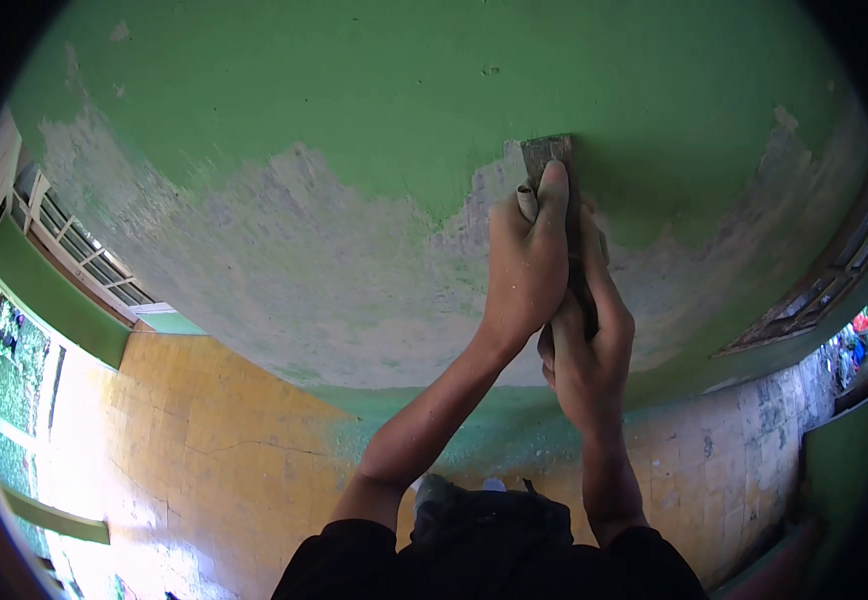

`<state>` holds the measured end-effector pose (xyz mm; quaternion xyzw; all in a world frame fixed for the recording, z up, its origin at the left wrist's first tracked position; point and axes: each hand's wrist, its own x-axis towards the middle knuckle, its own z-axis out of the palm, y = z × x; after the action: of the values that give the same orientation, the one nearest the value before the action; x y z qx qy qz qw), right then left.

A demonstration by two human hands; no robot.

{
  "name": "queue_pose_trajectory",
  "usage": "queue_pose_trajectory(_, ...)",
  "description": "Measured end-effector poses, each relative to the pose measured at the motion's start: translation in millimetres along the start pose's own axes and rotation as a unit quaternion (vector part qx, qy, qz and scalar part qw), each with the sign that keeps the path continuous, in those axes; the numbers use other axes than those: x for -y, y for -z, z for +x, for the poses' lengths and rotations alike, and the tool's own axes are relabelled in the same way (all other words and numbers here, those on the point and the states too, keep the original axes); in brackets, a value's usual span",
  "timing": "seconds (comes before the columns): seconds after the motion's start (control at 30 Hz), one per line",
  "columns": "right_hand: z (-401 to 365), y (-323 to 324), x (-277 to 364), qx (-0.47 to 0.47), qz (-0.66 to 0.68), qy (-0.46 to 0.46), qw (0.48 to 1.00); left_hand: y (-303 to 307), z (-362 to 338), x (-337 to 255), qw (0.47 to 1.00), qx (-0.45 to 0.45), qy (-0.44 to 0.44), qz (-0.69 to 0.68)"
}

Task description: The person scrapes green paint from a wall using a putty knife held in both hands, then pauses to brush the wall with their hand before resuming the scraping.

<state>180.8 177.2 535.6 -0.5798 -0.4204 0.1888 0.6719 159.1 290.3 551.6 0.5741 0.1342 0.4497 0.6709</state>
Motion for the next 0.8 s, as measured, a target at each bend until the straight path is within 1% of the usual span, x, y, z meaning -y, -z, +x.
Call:
queue_pose_trajectory(0.07, -1, -2, -4, -0.015, -0.013, 0.017, 1.0, -2, -1, -1, 1.0, -0.012, -0.003, 0.001)
queue_pose_trajectory(0.1, -9, -7, -26, -0.038, -0.028, 0.061, 0.997, -1, -12, 9, 1.0, -0.027, 0.007, 0.001)
queue_pose_trajectory(0.13, -5, -8, -31, -0.048, -0.035, 0.095, 0.994, -1, -12, 14, 0.999, -0.039, 0.009, -0.001)
queue_pose_trajectory(0.17, -1, -9, -37, -0.058, -0.042, 0.128, 0.989, 0, -6, 14, 0.999, -0.036, -0.015, 0.005)
queue_pose_trajectory(0.2, 3, -9, -37, -0.056, -0.042, 0.131, 0.989, 2, -2, 16, 0.999, -0.034, -0.029, 0.012)
queue_pose_trajectory(0.23, 6, -8, -30, -0.044, -0.037, 0.115, 0.992, 2, 1, 18, 0.998, -0.034, -0.039, 0.017)
queue_pose_trajectory(0.3, 12, -8, -14, -0.022, -0.026, 0.082, 0.996, 1, 10, -3, 0.999, -0.009, -0.045, 0.0)
queue_pose_trajectory(0.33, 18, -10, -13, -0.024, -0.033, 0.108, 0.993, -2, 12, -17, 0.999, -0.001, -0.048, -0.022)
queue_pose_trajectory(0.37, 17, -11, -15, -0.017, -0.031, 0.106, 0.994, -2, 11, -23, 0.998, 0.004, -0.052, -0.045)
queue_pose_trajectory(0.4, 16, -12, -16, -0.01, -0.029, 0.104, 0.994, 4, 6, -18, 0.999, -0.012, -0.049, -0.001)
queue_pose_trajectory(0.47, -1, -13, -43, 0.023, 0.001, 0.044, 0.999, 27, -8, 12, 0.994, -0.046, -0.047, 0.088)
queue_pose_trajectory(0.53, -30, -13, -85, 0.059, 0.051, -0.028, 0.997, 50, -46, 63, 0.988, -0.1, 0.0, 0.114)
queue_pose_trajectory(0.57, -53, -6, -103, 0.101, 0.087, -0.132, 0.982, 67, -74, 87, 0.985, -0.099, 0.078, 0.115)
queue_pose_trajectory(0.6, -73, 2, -122, 0.143, 0.12, -0.23, 0.955, 92, -103, 129, 0.978, -0.105, 0.119, 0.134)
queue_pose_trajectory(0.63, -97, 5, -148, 0.161, 0.11, -0.292, 0.936, 109, -136, 149, 0.957, -0.125, 0.242, 0.096)
queue_pose_trajectory(0.67, -117, 6, -165, 0.178, 0.098, -0.355, 0.913, 122, -175, 173, 0.946, -0.14, 0.271, 0.106)
queue_pose_trajectory(0.7, -128, 6, -169, 0.194, 0.103, -0.366, 0.904, 130, -196, 187, 0.935, -0.154, 0.296, 0.116)
queue_pose_trajectory(0.77, -147, -2, -166, 0.223, 0.114, -0.397, 0.883, 140, -210, 177, 0.914, -0.168, 0.353, 0.104)
queue_pose_trajectory(0.8, -147, -6, -164, 0.228, 0.107, -0.388, 0.886, 143, -217, 170, 0.903, -0.175, 0.381, 0.098)
